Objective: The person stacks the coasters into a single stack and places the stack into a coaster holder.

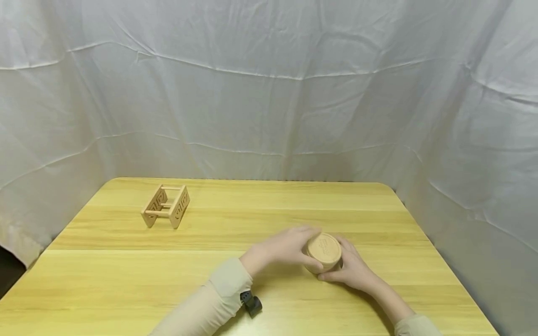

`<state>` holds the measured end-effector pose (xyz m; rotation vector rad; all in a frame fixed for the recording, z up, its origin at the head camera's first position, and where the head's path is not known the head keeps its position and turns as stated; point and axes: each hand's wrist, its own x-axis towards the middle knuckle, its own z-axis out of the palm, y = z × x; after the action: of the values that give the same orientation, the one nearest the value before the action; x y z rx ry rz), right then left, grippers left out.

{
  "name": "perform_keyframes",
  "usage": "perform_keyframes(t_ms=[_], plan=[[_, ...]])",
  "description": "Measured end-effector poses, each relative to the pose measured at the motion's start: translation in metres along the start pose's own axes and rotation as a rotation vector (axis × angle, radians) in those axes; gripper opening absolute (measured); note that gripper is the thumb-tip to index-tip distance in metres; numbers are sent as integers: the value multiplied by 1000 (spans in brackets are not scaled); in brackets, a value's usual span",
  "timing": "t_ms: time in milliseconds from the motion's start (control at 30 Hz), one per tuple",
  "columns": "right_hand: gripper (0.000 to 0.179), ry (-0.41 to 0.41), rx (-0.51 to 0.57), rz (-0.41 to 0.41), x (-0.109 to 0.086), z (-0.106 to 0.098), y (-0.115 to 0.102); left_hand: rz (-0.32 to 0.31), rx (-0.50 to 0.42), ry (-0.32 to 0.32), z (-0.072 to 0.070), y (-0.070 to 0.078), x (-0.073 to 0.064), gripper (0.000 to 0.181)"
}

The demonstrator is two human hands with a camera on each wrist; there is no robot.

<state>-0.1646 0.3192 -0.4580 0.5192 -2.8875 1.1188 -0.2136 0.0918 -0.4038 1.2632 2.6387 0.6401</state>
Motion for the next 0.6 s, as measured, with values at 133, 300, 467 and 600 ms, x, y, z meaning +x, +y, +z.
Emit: perform_keyframes(t_ms=[133, 300, 467, 600], plan=[[104, 0, 5, 9, 0, 1, 1, -14, -18, 3, 0, 1, 0, 93], [104, 5, 14, 20, 0, 2, 1, -26, -33, 10, 1, 1, 1, 91], [104, 16, 8, 20, 1, 1, 0, -15, -49, 20, 2, 1, 2, 90], [102, 34, -32, 5, 2, 0, -1, -17, -90, 22, 3, -1, 2, 90]])
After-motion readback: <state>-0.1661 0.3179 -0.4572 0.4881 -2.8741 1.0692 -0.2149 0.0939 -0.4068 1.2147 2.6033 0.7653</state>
